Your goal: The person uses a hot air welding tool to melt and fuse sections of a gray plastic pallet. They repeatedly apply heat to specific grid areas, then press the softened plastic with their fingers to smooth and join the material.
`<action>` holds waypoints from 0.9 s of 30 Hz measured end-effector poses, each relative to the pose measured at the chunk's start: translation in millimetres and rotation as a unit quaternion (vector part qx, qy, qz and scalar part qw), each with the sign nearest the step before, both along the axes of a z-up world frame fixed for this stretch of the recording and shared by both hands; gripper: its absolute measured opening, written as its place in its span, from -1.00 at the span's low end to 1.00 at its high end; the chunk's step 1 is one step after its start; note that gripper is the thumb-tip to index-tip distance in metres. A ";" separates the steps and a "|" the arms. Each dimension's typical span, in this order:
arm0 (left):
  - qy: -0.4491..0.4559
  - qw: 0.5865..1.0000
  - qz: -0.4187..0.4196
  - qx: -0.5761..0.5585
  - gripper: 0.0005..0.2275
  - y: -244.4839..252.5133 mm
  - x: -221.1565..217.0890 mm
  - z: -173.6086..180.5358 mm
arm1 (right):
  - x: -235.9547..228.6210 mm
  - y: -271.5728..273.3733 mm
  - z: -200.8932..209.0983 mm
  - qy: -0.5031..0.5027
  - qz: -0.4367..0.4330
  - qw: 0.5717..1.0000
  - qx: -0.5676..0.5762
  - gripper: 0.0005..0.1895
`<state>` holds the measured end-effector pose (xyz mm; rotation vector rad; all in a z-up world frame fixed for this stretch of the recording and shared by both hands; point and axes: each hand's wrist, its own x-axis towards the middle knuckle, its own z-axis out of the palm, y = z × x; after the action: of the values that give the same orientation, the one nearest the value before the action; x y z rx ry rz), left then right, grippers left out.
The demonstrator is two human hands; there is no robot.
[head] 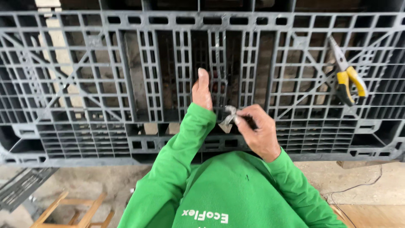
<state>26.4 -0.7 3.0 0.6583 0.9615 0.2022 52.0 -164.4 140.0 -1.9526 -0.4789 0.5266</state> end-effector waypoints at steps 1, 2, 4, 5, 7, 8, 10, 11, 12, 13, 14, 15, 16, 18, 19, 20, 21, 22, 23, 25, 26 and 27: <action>-0.003 1.000 0.002 -0.005 -0.49 0.9 1.1 0.0 | 8.8 -1.0 -2.0 0.001 -0.028 1.000 -0.010 -0.87; -0.006 1.000 0.004 -0.010 -0.48 1.7 2.6 0.2 | 19.7 -0.8 -5.4 0.009 -0.046 0.999 0.004 -0.88; 0.028 0.999 -0.017 0.013 -0.45 4.4 1.2 2.3 | 45.1 4.9 -15.9 0.031 -0.077 0.996 0.035 -0.89; 0.048 0.998 -0.027 0.024 -0.43 4.8 0.7 3.5 | 56.8 8.6 -21.3 0.034 -0.081 0.994 0.063 -0.89; 0.050 0.998 -0.036 0.026 -0.39 5.5 1.1 6.2 | 83.1 19.1 -31.5 0.042 -0.087 0.988 0.117 -0.89; 0.052 0.998 -0.039 0.027 -0.37 6.1 3.3 6.8 | 97.6 25.5 -35.3 0.020 -0.079 0.989 0.125 -0.90; 0.081 0.995 -0.053 0.036 -0.35 6.0 2.1 7.1 | 119.6 38.1 -39.5 -0.018 -0.066 0.988 0.138 -0.91; 0.096 0.993 -0.059 0.041 -0.33 6.7 1.5 6.2 | 128.1 45.7 -39.8 -0.039 -0.070 0.989 0.127 -0.90; 0.092 0.993 -0.057 0.038 -0.34 6.8 0.4 4.7 | 135.7 53.6 -39.3 -0.060 -0.073 0.989 0.115 -0.89; 0.089 0.994 -0.056 0.036 -0.35 6.3 -1.8 2.5 | 140.9 60.6 -37.6 -0.080 -0.076 0.988 0.104 -0.87; 0.086 0.994 -0.054 0.034 -0.35 4.8 -5.6 0.4 | 144.7 66.3 -34.5 -0.166 -0.057 0.984 0.042 -0.86; 0.076 0.995 -0.053 0.029 -0.31 4.2 -5.6 0.0 | 149.2 72.4 -30.7 -0.251 -0.038 0.967 -0.019 -0.85; 0.066 0.996 -0.052 0.024 -0.27 2.9 -4.8 -3.8 | 153.6 77.3 -26.1 -0.333 -0.019 0.939 -0.081 -0.84; 0.099 0.991 -0.072 0.047 -0.19 3.1 -1.3 -8.2 | 156.0 80.9 -15.2 -0.295 -0.016 0.952 -0.076 -0.81; 0.142 0.982 -0.097 0.072 -0.15 4.8 -2.0 -5.6 | 152.2 77.5 -8.8 -0.273 -0.019 0.959 -0.078 -0.80; 0.185 0.970 -0.122 0.097 -0.11 6.3 -2.3 -0.6 | 148.3 72.6 -3.2 -0.253 -0.023 0.966 -0.055 -0.78; 0.158 0.980 -0.094 0.082 -0.18 9.0 1.3 5.4 | 144.9 62.6 3.1 -0.238 -0.039 0.970 -0.041 -0.77; 0.131 0.987 -0.066 0.066 -0.23 12.4 3.0 14.1 | 141.0 52.1 8.0 -0.225 -0.055 0.972 -0.026 -0.75; 0.384 0.896 -0.184 0.128 -0.21 13.9 14.2 19.0 | 137.4 34.5 14.7 -0.218 -0.065 0.974 -0.019 -0.79; 0.303 0.947 -0.098 0.035 -0.27 10.7 17.1 35.6 | 132.0 -5.9 23.9 -0.201 -0.092 0.975 -0.009 -0.82; 0.399 0.893 -0.168 0.122 -0.24 10.4 20.5 39.6 | 131.6 -31.1 27.2 -0.191 -0.110 0.975 -0.005 -0.81; 0.254 0.964 -0.062 0.046 -0.32 5.5 17.4 44.0 | 132.0 -56.4 28.6 -0.198 -0.151 0.969 -0.012 -0.84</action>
<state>43.8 4.8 47.0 0.8755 1.4026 -0.0386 184.0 -220.9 168.6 -2.1114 -0.4100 -0.0553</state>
